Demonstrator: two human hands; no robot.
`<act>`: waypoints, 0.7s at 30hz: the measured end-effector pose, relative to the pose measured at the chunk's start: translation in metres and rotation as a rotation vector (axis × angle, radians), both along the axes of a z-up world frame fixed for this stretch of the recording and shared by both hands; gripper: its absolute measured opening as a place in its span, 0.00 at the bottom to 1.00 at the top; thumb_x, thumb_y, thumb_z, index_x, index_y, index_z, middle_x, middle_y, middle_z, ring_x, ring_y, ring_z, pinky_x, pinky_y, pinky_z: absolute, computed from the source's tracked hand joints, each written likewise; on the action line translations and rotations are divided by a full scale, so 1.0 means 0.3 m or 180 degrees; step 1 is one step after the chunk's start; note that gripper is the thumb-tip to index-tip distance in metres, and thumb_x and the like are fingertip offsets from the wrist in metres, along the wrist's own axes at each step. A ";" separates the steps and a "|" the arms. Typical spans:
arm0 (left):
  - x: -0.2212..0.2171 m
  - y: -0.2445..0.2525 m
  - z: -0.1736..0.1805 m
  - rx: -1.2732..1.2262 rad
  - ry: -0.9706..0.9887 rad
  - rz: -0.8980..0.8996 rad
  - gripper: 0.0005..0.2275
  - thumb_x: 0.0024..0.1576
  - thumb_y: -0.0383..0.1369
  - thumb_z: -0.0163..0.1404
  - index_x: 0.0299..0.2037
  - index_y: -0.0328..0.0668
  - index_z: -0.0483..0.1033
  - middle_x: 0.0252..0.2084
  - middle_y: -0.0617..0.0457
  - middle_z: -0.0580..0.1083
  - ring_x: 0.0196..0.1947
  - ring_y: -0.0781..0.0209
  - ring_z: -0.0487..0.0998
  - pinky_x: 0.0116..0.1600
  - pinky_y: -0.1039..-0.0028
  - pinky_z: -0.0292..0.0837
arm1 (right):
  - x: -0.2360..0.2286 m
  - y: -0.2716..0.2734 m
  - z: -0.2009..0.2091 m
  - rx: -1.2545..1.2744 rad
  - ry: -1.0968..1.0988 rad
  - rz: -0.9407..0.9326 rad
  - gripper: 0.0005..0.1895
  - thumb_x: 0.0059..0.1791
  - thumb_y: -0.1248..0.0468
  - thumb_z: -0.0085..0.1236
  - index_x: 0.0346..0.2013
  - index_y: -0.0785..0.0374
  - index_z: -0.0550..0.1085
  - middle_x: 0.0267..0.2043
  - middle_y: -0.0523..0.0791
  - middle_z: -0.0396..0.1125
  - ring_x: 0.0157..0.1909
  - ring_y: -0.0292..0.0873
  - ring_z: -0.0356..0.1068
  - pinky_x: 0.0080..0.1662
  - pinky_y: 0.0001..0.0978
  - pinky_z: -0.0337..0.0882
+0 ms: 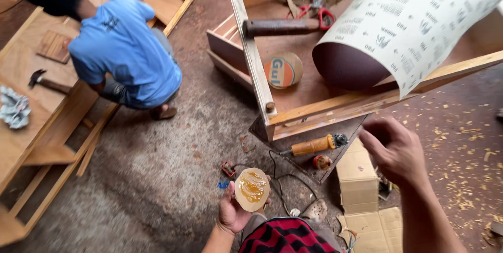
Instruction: The person applies glue from a bottle to circular wooden bases and then presses sandpaper discs onto the glued surfaces by hand.
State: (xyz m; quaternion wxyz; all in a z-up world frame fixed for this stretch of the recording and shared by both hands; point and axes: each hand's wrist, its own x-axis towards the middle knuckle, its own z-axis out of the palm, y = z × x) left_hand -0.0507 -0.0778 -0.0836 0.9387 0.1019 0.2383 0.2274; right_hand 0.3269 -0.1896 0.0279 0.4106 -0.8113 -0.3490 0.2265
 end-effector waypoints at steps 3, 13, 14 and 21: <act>0.014 0.102 0.031 0.0224 -0.0273 0.0023 0.38 0.57 0.58 0.50 0.67 0.31 0.63 0.64 0.34 0.70 0.58 0.40 0.76 0.58 0.51 0.75 | -0.128 0.379 0.226 0.0291 -0.0975 0.0853 0.14 0.48 0.58 0.63 0.43 0.65 0.78 0.36 0.48 0.77 0.37 0.42 0.78 0.41 0.34 0.78; -0.122 0.321 0.092 0.0048 -0.0759 0.0262 0.41 0.54 0.59 0.51 0.69 0.31 0.59 0.66 0.31 0.66 0.59 0.38 0.74 0.59 0.50 0.73 | -0.167 0.916 0.131 -0.1372 -0.1922 0.0671 0.44 0.39 0.55 0.74 0.63 0.65 0.63 0.51 0.61 0.67 0.52 0.64 0.70 0.50 0.50 0.72; -0.136 0.345 0.085 0.0041 -0.0755 0.0254 0.42 0.55 0.59 0.51 0.69 0.30 0.59 0.67 0.30 0.65 0.59 0.37 0.74 0.59 0.49 0.73 | -0.164 0.884 0.123 -0.1018 -0.1899 0.0609 0.37 0.43 0.58 0.71 0.61 0.64 0.66 0.50 0.60 0.70 0.51 0.62 0.73 0.51 0.48 0.73; -0.102 0.468 0.113 -0.0039 -0.1007 -0.0048 0.43 0.58 0.56 0.54 0.71 0.24 0.56 0.68 0.25 0.62 0.61 0.32 0.71 0.62 0.46 0.70 | -0.173 0.542 0.232 0.0712 0.0955 -0.0498 0.15 0.52 0.65 0.61 0.51 0.68 0.71 0.40 0.50 0.75 0.38 0.43 0.77 0.41 0.35 0.78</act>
